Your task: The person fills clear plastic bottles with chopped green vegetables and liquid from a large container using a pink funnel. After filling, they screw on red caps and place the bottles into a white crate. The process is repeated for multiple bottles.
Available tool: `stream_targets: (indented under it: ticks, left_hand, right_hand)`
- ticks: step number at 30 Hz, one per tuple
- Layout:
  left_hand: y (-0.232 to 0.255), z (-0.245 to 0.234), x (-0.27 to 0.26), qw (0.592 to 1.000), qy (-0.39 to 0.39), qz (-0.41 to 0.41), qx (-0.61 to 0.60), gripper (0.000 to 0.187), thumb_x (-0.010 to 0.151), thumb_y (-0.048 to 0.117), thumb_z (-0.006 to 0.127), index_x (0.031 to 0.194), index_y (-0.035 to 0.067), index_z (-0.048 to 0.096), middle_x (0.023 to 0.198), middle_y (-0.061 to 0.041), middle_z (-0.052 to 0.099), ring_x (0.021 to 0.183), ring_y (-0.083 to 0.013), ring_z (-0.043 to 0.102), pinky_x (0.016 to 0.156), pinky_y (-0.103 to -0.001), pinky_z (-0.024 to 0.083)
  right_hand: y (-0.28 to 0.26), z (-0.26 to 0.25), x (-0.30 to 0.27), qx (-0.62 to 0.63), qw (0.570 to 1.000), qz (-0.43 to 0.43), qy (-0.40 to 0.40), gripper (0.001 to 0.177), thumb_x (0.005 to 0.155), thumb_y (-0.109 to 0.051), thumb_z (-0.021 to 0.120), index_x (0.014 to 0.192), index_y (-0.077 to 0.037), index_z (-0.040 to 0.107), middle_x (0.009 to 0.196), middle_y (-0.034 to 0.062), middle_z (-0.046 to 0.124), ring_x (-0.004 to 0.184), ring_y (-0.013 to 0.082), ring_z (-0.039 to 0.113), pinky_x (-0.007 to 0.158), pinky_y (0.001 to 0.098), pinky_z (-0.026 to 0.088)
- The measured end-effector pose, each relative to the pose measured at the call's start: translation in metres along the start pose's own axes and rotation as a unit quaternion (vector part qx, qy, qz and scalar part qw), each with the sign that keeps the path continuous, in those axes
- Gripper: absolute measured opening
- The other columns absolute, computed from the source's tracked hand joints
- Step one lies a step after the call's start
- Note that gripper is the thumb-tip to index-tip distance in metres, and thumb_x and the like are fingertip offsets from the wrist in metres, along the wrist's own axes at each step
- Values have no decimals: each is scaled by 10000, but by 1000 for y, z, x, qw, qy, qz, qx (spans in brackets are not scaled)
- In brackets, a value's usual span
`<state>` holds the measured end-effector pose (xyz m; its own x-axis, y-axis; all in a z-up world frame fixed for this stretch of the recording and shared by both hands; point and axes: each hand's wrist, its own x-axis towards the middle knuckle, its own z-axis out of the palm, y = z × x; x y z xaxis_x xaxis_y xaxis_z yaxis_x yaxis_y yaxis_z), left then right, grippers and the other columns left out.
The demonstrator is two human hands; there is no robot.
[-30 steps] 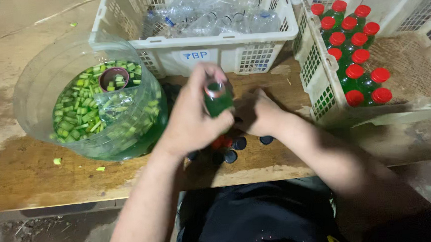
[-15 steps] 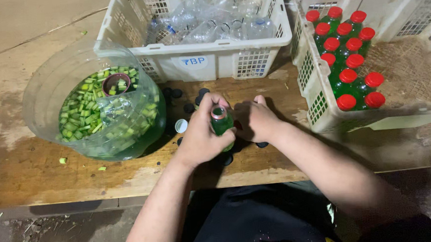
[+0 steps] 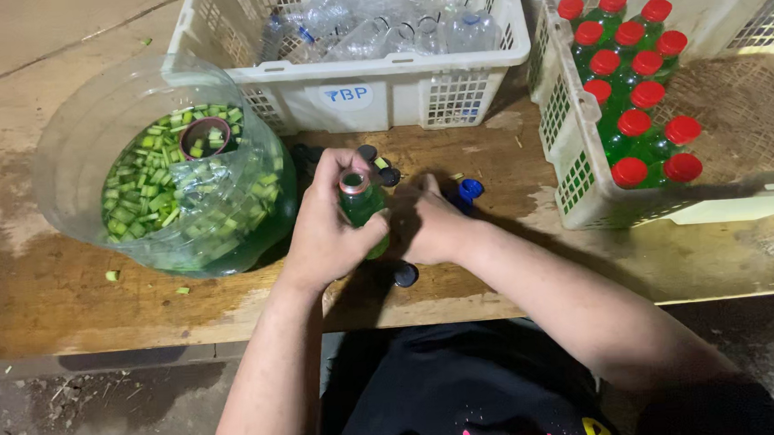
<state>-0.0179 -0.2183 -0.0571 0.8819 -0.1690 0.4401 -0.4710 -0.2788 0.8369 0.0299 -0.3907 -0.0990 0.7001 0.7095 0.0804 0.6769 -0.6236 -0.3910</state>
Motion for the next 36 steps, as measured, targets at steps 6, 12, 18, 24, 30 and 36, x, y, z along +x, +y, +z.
stream_targets:
  ticks: [6, 12, 18, 24, 30, 36]
  left_hand:
    - [-2, -10, -7, 1000, 16, -20, 8, 497, 753, 46, 718, 1190, 67, 483, 1030, -30, 580, 974, -110, 574, 902, -271, 507]
    - [-11, -10, -11, 999, 27, -15, -12, 490, 768, 29, 722, 1193, 63, 480, 1039, -23, 556, 985, -111, 556, 912, -271, 495]
    - [-16, -1, -9, 998, 7, -22, -60, 485, 771, 15, 705, 1192, 65, 471, 1028, -22, 591, 980, -102, 582, 913, -271, 517]
    - [-15, 7, -3, 994, -25, -41, -101, 470, 747, -11, 665, 1166, 63, 467, 1008, -35, 612, 942, -115, 652, 869, -275, 546]
    - [-18, 33, -3, 992, -52, -7, -116, 565, 743, 8, 694, 1232, 60, 415, 1068, -71, 604, 991, -135, 629, 907, -287, 534]
    - [-21, 70, -18, 989, -90, -6, -117, 728, 729, 33, 719, 1313, 75, 287, 1119, -132, 522, 1016, -188, 581, 896, -332, 527]
  right_hand:
    - [-5, 10, 1, -18, 997, 29, -65, 319, 821, -304, 729, 1130, -246, 678, 1097, 19, 704, 1190, 282, 570, 996, 629, 309]
    - [12, 17, -8, 15, 1000, -1, 0, 389, 796, -240, 723, 1180, -230, 659, 1063, 31, 716, 1121, 267, 610, 945, 534, 335]
    - [32, 2, -14, 52, 996, 52, 51, 189, 816, -189, 746, 956, -116, 642, 899, 84, 720, 916, 233, 681, 874, 434, 476]
    - [48, -52, -34, 439, 883, 63, 152, 178, 881, 44, 647, 928, -34, 494, 1032, 144, 742, 793, 151, 725, 686, 304, 608]
    - [23, -91, -60, 399, 896, -3, 193, 217, 901, 44, 692, 902, -26, 487, 1112, 174, 752, 951, 172, 743, 848, 322, 631]
    - [-2, -91, -76, 271, 945, -29, 182, 211, 842, -43, 807, 885, -27, 601, 1074, 102, 774, 996, 168, 753, 874, 312, 598]
